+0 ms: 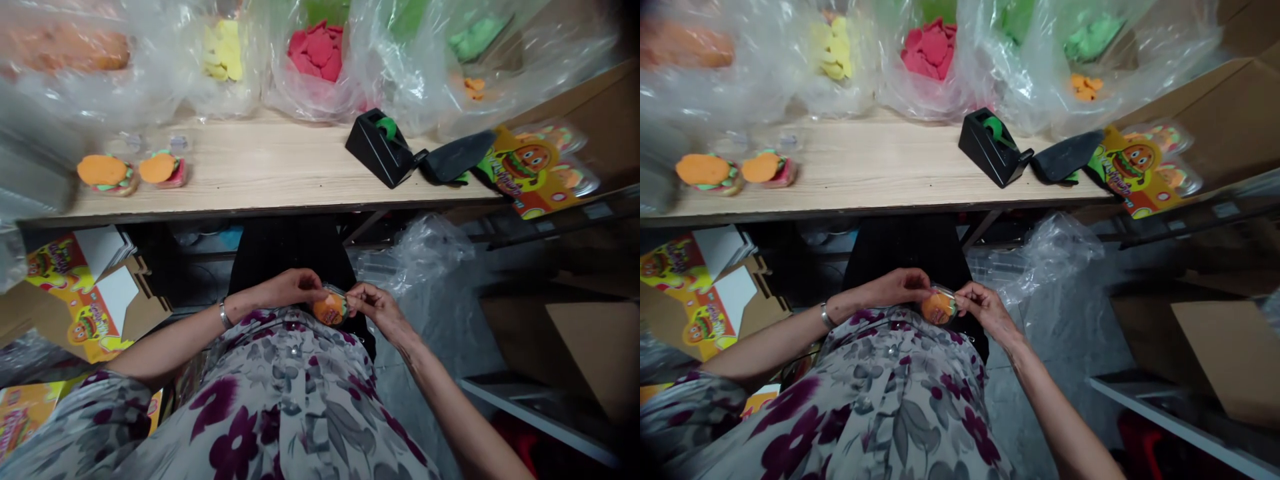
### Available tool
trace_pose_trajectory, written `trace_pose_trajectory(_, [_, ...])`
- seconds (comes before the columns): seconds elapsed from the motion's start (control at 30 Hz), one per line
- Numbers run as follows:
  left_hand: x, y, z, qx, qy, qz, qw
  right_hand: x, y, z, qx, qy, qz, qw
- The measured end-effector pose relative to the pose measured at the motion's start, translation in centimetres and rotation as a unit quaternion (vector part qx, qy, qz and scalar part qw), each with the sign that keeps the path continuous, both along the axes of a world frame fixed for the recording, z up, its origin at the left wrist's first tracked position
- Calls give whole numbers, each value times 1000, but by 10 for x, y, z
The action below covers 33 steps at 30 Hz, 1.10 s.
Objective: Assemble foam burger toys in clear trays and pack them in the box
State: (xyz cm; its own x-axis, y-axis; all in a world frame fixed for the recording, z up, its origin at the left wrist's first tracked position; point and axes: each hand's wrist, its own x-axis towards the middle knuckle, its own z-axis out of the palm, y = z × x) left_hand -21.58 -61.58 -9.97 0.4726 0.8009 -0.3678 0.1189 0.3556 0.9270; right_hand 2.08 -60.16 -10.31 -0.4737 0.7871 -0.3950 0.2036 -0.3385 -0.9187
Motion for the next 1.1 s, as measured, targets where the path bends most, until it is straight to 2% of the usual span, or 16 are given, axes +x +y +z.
trace_pose_trajectory(0.13, [6,-6,6,31,52,38,997,2,0,2,0,0,20,1000])
trace_pose_trajectory(0.3, [9,-8,8,112,102,1,988,4,1,0,-8,-8,53,999])
trace_pose_trajectory(0.5, [14,-10,-3,103,106,-18,989,10,-13,-18,-30,1,49,998])
trace_pose_trajectory(0.57, [16,-7,-6,94,91,-26,991,15,-12,-19,-37,1,51,998])
trace_pose_trajectory(0.67, [19,6,-6,86,61,-41,994,19,2,-6,-33,-23,91,995])
trace_pose_trajectory(0.8, [25,27,2,107,37,-66,991,12,25,15,56,-63,138,987])
trace_pose_trajectory(0.87, [25,29,4,113,46,-49,991,5,29,15,66,-52,120,989])
trace_pose_trajectory(0.97, [19,16,0,102,69,-4,992,1,21,2,54,-29,54,997])
trace_pose_trajectory(1.1, [4,-6,-8,30,47,16,998,3,6,-14,36,-28,-34,998])
